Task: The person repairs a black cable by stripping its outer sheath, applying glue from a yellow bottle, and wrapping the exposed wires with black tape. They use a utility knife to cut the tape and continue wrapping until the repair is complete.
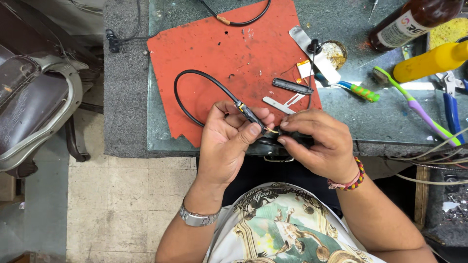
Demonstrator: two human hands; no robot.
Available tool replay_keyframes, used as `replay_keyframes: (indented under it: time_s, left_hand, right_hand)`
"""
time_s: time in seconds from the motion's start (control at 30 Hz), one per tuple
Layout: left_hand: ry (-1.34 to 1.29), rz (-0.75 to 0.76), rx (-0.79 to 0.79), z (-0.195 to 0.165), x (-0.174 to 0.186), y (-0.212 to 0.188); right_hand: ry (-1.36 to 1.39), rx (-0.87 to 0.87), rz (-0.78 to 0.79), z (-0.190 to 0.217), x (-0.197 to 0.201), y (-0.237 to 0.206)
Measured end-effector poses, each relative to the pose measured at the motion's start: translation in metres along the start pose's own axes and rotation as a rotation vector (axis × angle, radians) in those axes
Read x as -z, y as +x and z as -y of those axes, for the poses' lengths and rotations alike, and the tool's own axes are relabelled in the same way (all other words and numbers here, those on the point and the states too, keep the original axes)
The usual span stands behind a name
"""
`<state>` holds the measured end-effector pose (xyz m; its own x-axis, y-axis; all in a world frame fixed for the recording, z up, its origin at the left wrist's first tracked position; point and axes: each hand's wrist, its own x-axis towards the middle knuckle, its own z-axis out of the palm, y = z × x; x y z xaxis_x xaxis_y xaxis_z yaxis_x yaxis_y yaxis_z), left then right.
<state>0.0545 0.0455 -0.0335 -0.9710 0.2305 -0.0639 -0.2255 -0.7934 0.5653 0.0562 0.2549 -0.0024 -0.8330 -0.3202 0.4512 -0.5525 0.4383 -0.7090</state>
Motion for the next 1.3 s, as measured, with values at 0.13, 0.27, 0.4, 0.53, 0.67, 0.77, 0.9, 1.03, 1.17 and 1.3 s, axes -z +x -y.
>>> replay_keyframes:
  time_s: [0.13,0.27,0.4,0.53,0.67,0.77,0.9,1.03,1.17,1.3]
  left_hand:
    - [0.026,-0.006,-0.005,-0.0020,-0.0023,-0.0001]
    - [0.033,-0.016,-0.003,-0.0011,-0.0031,-0.0013]
    - [0.040,-0.006,0.020,-0.0017,-0.0017,-0.0020]
    - [0.035,-0.001,0.034,-0.0024,-0.0015,-0.0037]
    - [0.038,0.008,0.023,-0.0013,-0.0019,-0.0043]
    - [0.037,0.019,0.022,-0.0020,-0.0013,-0.0046]
    - [0.030,0.029,0.022,-0.0024,-0.0022,-0.0047]
    - [0.041,0.010,0.032,-0.0029,-0.0038,-0.0043]
    - [0.057,0.003,0.034,-0.0035,-0.0042,-0.0048]
    - [0.038,0.009,0.033,-0.0040,-0.0049,-0.0048]
  right_hand:
    - [0.002,0.050,-0.020,0.0022,-0.0024,0.0047]
    - [0.002,0.036,-0.050,0.0029,-0.0053,0.0050]
    - [-0.007,0.010,-0.067,0.0033,-0.0069,0.0034]
    - [-0.014,0.009,-0.058,0.0039,-0.0070,0.0037]
    - [-0.023,-0.006,-0.049,0.0049,-0.0059,0.0035]
    - [-0.029,0.002,-0.050,0.0049,-0.0063,0.0029]
    - [-0.035,-0.003,-0.067,0.0042,-0.0081,0.0013]
    - [-0.034,0.000,-0.070,0.0034,-0.0076,0.0006]
    - [-0.041,0.001,-0.063,0.0032,-0.0076,0.0003]
    - [-0.043,0.017,-0.058,0.0024,-0.0076,0.0011]
